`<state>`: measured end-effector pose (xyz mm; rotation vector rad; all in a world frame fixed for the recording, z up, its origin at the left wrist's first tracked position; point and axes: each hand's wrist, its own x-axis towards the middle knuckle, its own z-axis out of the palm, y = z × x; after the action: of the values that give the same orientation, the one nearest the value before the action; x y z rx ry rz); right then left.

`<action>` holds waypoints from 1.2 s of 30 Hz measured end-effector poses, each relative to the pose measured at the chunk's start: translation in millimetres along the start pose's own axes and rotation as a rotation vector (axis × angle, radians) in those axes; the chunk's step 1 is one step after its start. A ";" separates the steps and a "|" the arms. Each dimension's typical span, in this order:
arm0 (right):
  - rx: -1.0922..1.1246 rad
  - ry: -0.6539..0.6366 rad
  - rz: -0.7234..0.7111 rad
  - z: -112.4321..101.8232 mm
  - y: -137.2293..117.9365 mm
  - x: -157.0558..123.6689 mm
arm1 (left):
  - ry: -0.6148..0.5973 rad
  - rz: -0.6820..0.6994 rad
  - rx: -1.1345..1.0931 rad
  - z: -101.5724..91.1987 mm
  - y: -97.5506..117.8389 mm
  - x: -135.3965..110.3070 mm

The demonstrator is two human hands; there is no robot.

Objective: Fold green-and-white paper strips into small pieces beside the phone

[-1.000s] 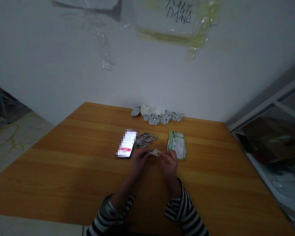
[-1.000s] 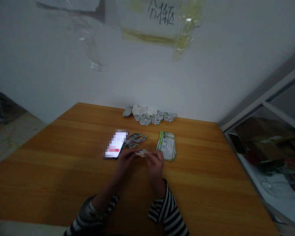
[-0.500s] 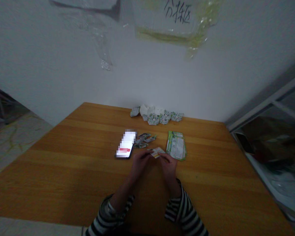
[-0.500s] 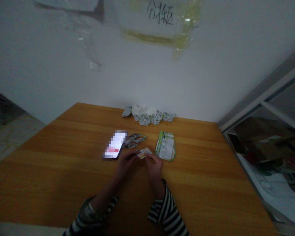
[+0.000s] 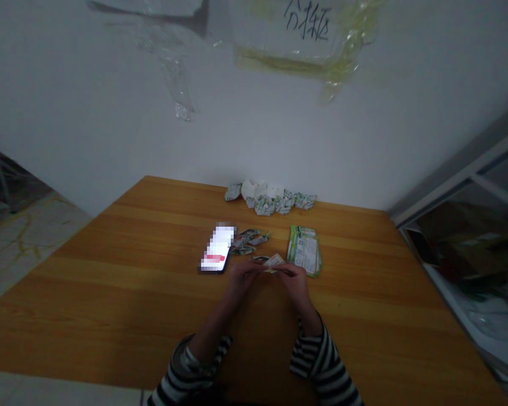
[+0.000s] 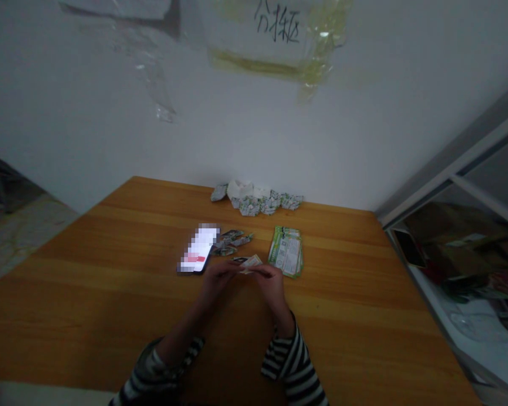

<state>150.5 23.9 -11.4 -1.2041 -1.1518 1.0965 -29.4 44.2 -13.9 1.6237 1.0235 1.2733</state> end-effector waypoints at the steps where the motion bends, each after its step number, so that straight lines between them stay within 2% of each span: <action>1: 0.005 0.013 0.008 0.5 0.6 0.0 | 0.008 -0.023 -0.011 0.6 1.3 0.5; 5: 0.048 0.054 0.052 6.9 3.7 -0.6 | 0.046 -0.201 -0.083 2.7 7.4 2.8; 9: 0.080 0.155 0.078 17.7 4.0 -3.1 | 0.118 -0.373 -0.127 6.0 11.0 3.5; 14: 0.090 0.222 0.042 29.1 2.2 -6.0 | 0.165 -0.478 -0.131 9.7 14.0 3.1; 21: 0.141 0.235 0.036 33.8 8.5 -6.9 | 0.192 -0.499 -0.287 10.8 7.9 2.5; 24: 0.154 0.226 0.040 33.4 8.8 -7.0 | 0.176 -0.493 -0.254 10.6 4.7 1.7; 30: 0.102 0.244 0.026 34.5 8.5 -8.6 | 0.227 -0.509 -0.218 13.5 8.4 -0.2; 36: 0.080 0.301 0.030 37.5 6.7 -10.3 | 0.196 -0.431 -0.128 15.0 8.3 -0.8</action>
<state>112.0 17.9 -18.1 -1.2767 -0.8549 0.9364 -13.8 38.9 -8.8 1.1185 1.3004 1.1865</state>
